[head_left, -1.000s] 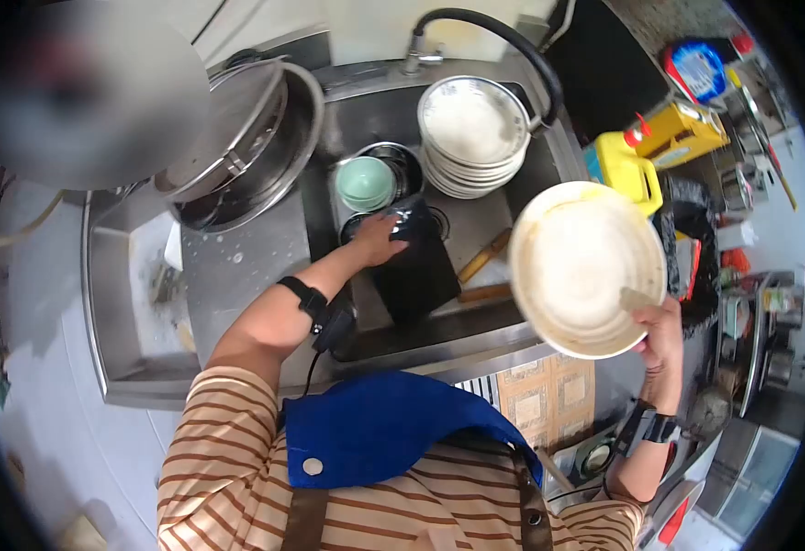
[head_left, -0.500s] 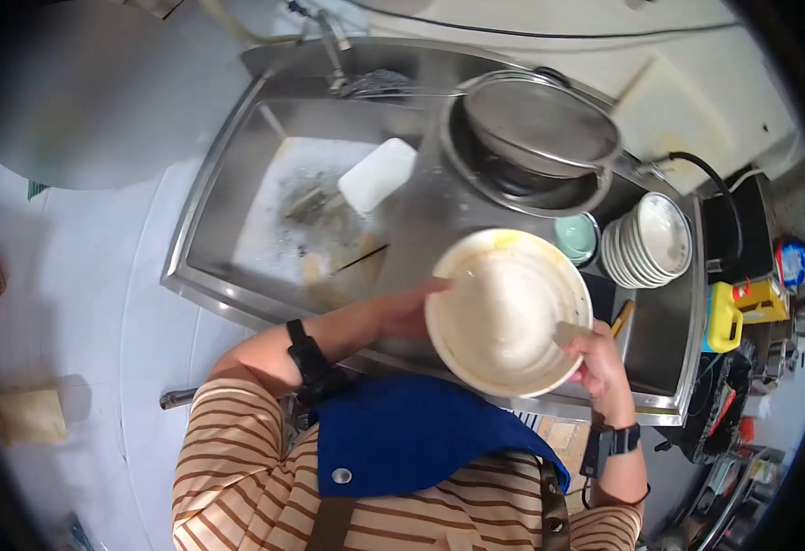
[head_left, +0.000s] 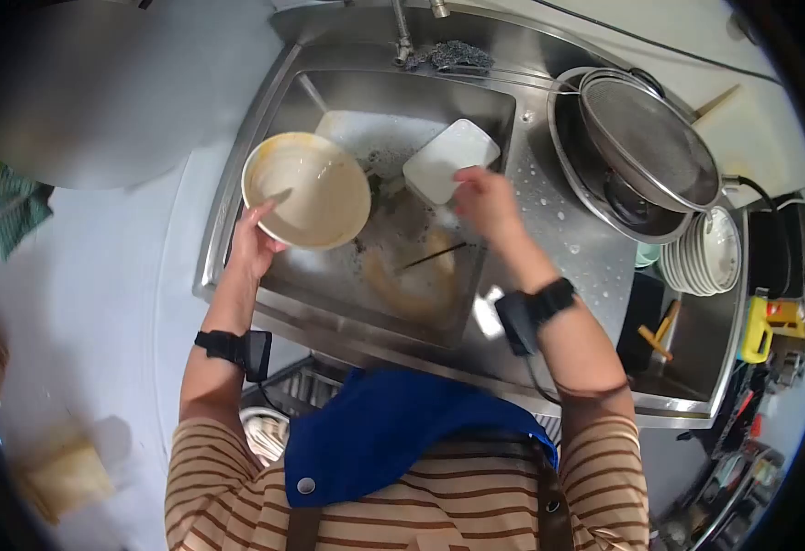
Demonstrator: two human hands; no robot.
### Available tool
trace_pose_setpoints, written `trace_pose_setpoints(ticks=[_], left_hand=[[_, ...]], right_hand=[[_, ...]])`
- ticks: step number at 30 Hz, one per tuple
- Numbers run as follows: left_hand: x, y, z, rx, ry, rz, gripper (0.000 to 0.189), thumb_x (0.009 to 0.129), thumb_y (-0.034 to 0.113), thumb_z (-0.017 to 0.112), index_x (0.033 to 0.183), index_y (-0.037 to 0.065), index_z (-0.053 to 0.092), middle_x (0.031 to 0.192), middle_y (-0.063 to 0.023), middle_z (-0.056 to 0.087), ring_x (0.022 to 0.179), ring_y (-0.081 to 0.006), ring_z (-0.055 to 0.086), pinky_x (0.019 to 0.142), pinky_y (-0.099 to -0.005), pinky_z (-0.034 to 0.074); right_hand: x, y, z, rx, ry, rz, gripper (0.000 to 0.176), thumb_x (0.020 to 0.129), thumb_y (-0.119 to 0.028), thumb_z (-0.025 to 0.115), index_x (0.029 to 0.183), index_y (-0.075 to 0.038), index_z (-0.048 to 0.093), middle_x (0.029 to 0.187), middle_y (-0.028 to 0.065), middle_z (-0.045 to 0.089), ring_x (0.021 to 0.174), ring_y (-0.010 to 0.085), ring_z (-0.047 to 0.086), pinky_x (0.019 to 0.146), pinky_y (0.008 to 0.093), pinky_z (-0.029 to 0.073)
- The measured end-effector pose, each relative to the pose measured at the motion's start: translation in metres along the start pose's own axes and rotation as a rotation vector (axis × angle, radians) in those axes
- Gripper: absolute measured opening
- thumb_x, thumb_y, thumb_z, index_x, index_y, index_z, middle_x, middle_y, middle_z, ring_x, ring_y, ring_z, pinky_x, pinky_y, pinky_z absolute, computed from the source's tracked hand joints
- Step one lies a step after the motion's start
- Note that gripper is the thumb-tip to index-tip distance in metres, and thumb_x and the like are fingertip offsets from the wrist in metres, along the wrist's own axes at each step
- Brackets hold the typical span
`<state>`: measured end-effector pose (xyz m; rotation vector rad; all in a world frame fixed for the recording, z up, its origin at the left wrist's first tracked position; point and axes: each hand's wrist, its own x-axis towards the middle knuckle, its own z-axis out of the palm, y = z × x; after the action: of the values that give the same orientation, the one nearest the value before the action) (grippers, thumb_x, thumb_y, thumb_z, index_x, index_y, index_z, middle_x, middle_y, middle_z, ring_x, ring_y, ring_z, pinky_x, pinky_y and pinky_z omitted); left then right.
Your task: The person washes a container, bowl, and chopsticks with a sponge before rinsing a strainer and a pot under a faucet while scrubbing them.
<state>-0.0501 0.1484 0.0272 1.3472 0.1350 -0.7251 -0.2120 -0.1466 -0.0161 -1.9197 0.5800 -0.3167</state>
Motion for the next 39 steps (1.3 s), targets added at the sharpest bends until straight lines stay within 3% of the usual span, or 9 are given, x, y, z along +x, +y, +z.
trace_pose_setpoints(ticks=[5, 9, 23, 27, 29, 31, 33, 36, 39], left_hand=[[0.035, -0.002, -0.027, 0.346, 0.011, 0.014, 0.06, 0.074, 0.023, 0.058, 0.129, 0.014, 0.034, 0.117, -0.0086, 0.048, 0.102, -0.0214, 0.052, 0.063, -0.0398, 0.054], [0.079, -0.005, -0.031, 0.457, -0.066, -0.049, 0.067, 0.072, 0.024, 0.061, 0.132, 0.015, 0.03, 0.116, -0.008, 0.048, 0.101, -0.0216, 0.053, 0.06, -0.0385, 0.054], [0.156, -0.003, -0.042, 0.629, -0.366, -0.063, 0.08, 0.068, 0.021, 0.067, 0.135, 0.01, 0.025, 0.117, -0.0089, 0.049, 0.104, -0.0197, 0.052, 0.072, -0.0328, 0.051], [0.169, -0.091, -0.044, 0.665, -0.378, -0.084, 0.08, 0.07, 0.025, 0.067, 0.136, 0.014, 0.023, 0.121, -0.0087, 0.046, 0.108, -0.0219, 0.049, 0.073, -0.0364, 0.05], [0.144, -0.083, -0.009, 0.544, -0.3, -0.284, 0.08, 0.072, 0.027, 0.066, 0.137, 0.016, 0.02, 0.124, -0.0088, 0.043, 0.109, -0.0246, 0.047, 0.074, -0.0406, 0.05], [0.147, -0.092, -0.009, 0.511, -0.257, -0.323, 0.079, 0.074, 0.028, 0.065, 0.137, 0.016, 0.02, 0.126, -0.0088, 0.042, 0.109, -0.0253, 0.048, 0.073, -0.0421, 0.05], [0.149, -0.096, -0.013, 0.487, -0.214, -0.37, 0.077, 0.075, 0.029, 0.064, 0.137, 0.016, 0.02, 0.127, -0.0087, 0.041, 0.109, -0.0261, 0.048, 0.072, -0.0436, 0.05], [0.168, -0.102, -0.009, 0.441, -0.205, -0.416, 0.076, 0.077, 0.032, 0.063, 0.137, 0.016, 0.019, 0.126, -0.0086, 0.042, 0.109, -0.0258, 0.048, 0.07, -0.0435, 0.051], [0.184, -0.108, -0.022, 0.392, -0.344, -0.318, 0.076, 0.078, 0.032, 0.062, 0.138, 0.017, 0.018, 0.125, -0.0095, 0.043, 0.106, -0.0252, 0.05, 0.067, -0.0423, 0.051]], right_hand=[[-0.025, 0.077, 0.127, -0.865, -0.769, -0.278, 0.027, 0.076, -0.019, 0.054, 0.093, -0.001, 0.063, 0.094, 0.0205, 0.061, 0.086, 0.0333, 0.059, 0.075, 0.0393, 0.047], [-0.055, 0.095, 0.19, -1.045, -1.217, 0.134, 0.036, 0.084, -0.017, 0.049, 0.118, -0.004, 0.052, 0.121, 0.0179, 0.05, 0.108, 0.034, 0.051, 0.088, 0.0509, 0.04], [0.076, 0.078, 0.187, -0.391, -0.056, 0.34, 0.028, 0.073, -0.019, 0.052, 0.094, -0.001, 0.059, 0.083, 0.0227, 0.06, 0.083, 0.0388, 0.058, 0.074, 0.0419, 0.047], [0.04, 0.124, 0.256, -0.63, -0.129, 0.252, 0.077, 0.072, -0.02, 0.059, 0.136, -0.009, 0.017, 0.124, 0.0267, 0.038, 0.109, 0.0432, 0.043, 0.087, 0.0462, 0.04], [0.043, 0.122, 0.269, -0.076, -0.092, 0.453, 0.077, 0.072, -0.021, 0.062, 0.134, -0.005, 0.018, 0.13, 0.0277, 0.029, 0.117, 0.0427, 0.034, 0.093, 0.0465, 0.035], [0.054, 0.112, 0.269, -0.104, 0.0, 0.487, 0.07, 0.072, -0.019, 0.064, 0.129, 0.0, 0.029, 0.125, 0.028, 0.037, 0.113, 0.0398, 0.041, 0.09, 0.0429, 0.038], [0.066, 0.101, 0.275, 0.886, 0.198, 0.927, 0.045, 0.071, -0.02, 0.066, 0.108, 0.002, 0.05, 0.094, 0.0244, 0.057, 0.088, 0.0357, 0.057, 0.075, 0.0398, 0.045], [0.051, 0.069, 0.272, 0.265, -0.047, 0.379, 0.029, 0.075, -0.021, 0.062, 0.091, 0.004, 0.056, 0.084, 0.0206, 0.06, 0.079, 0.0331, 0.06, 0.07, 0.038, 0.046], [0.044, 0.041, 0.24, 0.208, -0.521, 0.494, 0.024, 0.077, -0.018, 0.058, 0.092, 0.001, 0.058, 0.093, 0.0194, 0.061, 0.083, 0.0298, 0.06, 0.071, 0.0366, 0.046]])
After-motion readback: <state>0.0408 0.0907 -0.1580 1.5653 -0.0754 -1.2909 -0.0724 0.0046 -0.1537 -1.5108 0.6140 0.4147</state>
